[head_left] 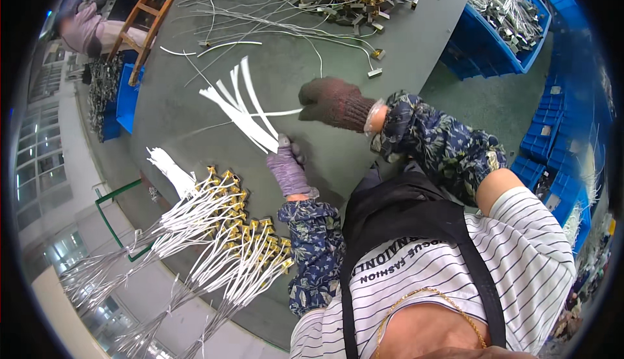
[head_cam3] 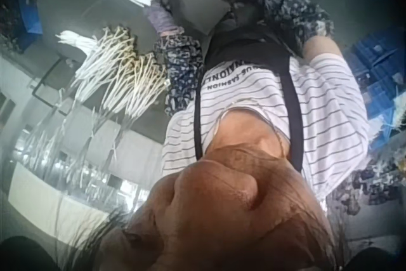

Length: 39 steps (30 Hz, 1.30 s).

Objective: Sorting and arranging bundles of white electronic wires on a workbench in a production facility.

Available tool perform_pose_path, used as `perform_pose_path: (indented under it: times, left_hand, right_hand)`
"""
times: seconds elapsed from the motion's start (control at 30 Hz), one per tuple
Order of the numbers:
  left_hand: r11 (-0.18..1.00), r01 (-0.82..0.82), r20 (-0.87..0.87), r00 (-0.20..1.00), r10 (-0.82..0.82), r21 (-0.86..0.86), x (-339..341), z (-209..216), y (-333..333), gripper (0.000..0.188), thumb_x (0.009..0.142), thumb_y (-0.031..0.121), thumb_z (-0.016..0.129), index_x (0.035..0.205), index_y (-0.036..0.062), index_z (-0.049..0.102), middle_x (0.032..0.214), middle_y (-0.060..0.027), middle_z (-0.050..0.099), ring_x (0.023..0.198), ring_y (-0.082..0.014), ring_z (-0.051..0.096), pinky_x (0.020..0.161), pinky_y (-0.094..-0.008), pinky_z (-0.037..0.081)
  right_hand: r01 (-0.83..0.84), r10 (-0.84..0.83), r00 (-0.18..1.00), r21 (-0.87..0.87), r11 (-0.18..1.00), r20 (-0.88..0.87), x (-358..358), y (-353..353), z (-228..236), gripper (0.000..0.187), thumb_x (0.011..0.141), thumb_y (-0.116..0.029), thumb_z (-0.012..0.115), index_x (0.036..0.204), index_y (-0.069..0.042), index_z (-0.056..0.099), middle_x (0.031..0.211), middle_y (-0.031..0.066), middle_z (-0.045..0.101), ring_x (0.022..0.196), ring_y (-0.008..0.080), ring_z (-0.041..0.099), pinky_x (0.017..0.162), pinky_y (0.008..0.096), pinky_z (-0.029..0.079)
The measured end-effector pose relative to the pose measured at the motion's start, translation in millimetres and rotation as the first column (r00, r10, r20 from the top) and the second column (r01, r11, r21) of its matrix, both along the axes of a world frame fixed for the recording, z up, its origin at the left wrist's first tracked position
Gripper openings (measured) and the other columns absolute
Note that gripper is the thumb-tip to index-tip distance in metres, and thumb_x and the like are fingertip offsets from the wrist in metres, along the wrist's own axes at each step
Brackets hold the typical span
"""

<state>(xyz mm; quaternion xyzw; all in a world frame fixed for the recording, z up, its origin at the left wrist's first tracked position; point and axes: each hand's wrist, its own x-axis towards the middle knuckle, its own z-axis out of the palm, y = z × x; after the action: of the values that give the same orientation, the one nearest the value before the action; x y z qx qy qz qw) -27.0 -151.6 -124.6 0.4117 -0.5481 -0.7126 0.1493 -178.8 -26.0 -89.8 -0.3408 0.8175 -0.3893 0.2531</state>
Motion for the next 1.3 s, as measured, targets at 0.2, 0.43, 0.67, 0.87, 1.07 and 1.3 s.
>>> perform_pose_path:
  times: [0.2, 0.43, 0.67, 0.87, 1.07, 1.3]
  left_hand:
    - [0.994, -0.107, 0.028, 0.994, 0.107, 0.006, 5, -22, 2, 0.033, 0.093, 0.030, 0.060, 0.090, -0.0027, 0.056, 0.056, 0.0020, 0.040, 0.043, -0.0098, 0.036, 0.041, -0.0264, 0.029]
    - [0.969, -0.240, 0.035, 0.971, 0.238, 0.062, 12, -19, 6, 0.029, 0.093, 0.029, 0.060, 0.086, 0.0000, 0.058, 0.057, 0.0015, 0.043, 0.046, -0.0095, 0.039, 0.042, -0.0247, 0.032]
    - [0.969, -0.176, -0.118, 0.973, 0.198, 0.174, 19, -19, -7, 0.028, 0.093, 0.031, 0.060, 0.090, 0.0032, 0.055, 0.053, 0.0050, 0.030, 0.043, -0.0074, 0.025, 0.042, -0.0258, 0.021]
    - [0.939, -0.039, -0.248, 0.960, 0.130, 0.342, 0, -21, 10, 0.028, 0.096, 0.032, 0.054, 0.093, 0.0049, 0.057, 0.053, 0.0029, 0.037, 0.042, -0.0097, 0.031, 0.041, -0.0273, 0.028]
    - [0.865, 0.067, -0.217, 0.975, 0.049, 0.498, -66, 24, 66, 0.026, 0.097, 0.028, 0.049, 0.098, 0.0039, 0.059, 0.086, -0.0124, 0.062, 0.089, -0.0247, 0.063, 0.077, -0.0403, 0.053]
    - [0.311, 0.646, -0.688, 0.725, 0.033, 0.697, -91, -42, 29, 0.021, 0.095, 0.024, 0.054, 0.094, 0.0033, 0.060, 0.084, -0.0060, 0.059, 0.069, -0.0168, 0.059, 0.060, -0.0309, 0.051]
  right_hand:
    - [0.136, 0.018, 0.650, -0.140, 0.981, 0.760, 20, 12, -17, 0.027, 0.081, -0.028, 0.064, 0.089, -0.002, 0.064, 0.069, 0.0022, 0.059, 0.050, 0.0055, 0.052, 0.041, 0.0219, 0.038]
    - [-0.391, 0.398, 0.897, 0.073, 0.917, -0.194, 47, 13, 7, 0.037, 0.081, -0.034, 0.064, 0.103, -0.005, 0.062, 0.118, 0.0178, 0.057, 0.093, 0.0361, 0.062, 0.075, 0.0450, 0.050]
    - [0.171, -0.115, 0.865, 0.072, 0.983, -0.489, -4, 62, 4, 0.024, 0.078, -0.021, 0.067, 0.098, -0.008, 0.060, 0.099, 0.0151, 0.061, 0.080, 0.0374, 0.061, 0.070, 0.0460, 0.049]
    - [0.288, -0.301, 0.946, 0.112, 0.951, 0.117, -32, 95, -39, 0.028, 0.078, -0.031, 0.069, 0.093, -0.008, 0.064, 0.074, 0.0078, 0.060, 0.068, 0.0209, 0.060, 0.061, 0.0370, 0.048]
    - [0.434, -0.286, 0.677, -0.054, 0.899, 0.678, -19, 81, 31, 0.034, 0.077, -0.038, 0.070, 0.091, -0.007, 0.065, 0.071, 0.0001, 0.057, 0.062, 0.0108, 0.056, 0.053, 0.0302, 0.044]
    - [-0.203, 0.242, 0.824, 0.132, 0.970, -0.512, 81, 142, -17, 0.016, 0.074, -0.018, 0.065, 0.084, -0.005, 0.063, 0.077, 0.0092, 0.057, 0.065, 0.0238, 0.056, 0.062, 0.0315, 0.046]
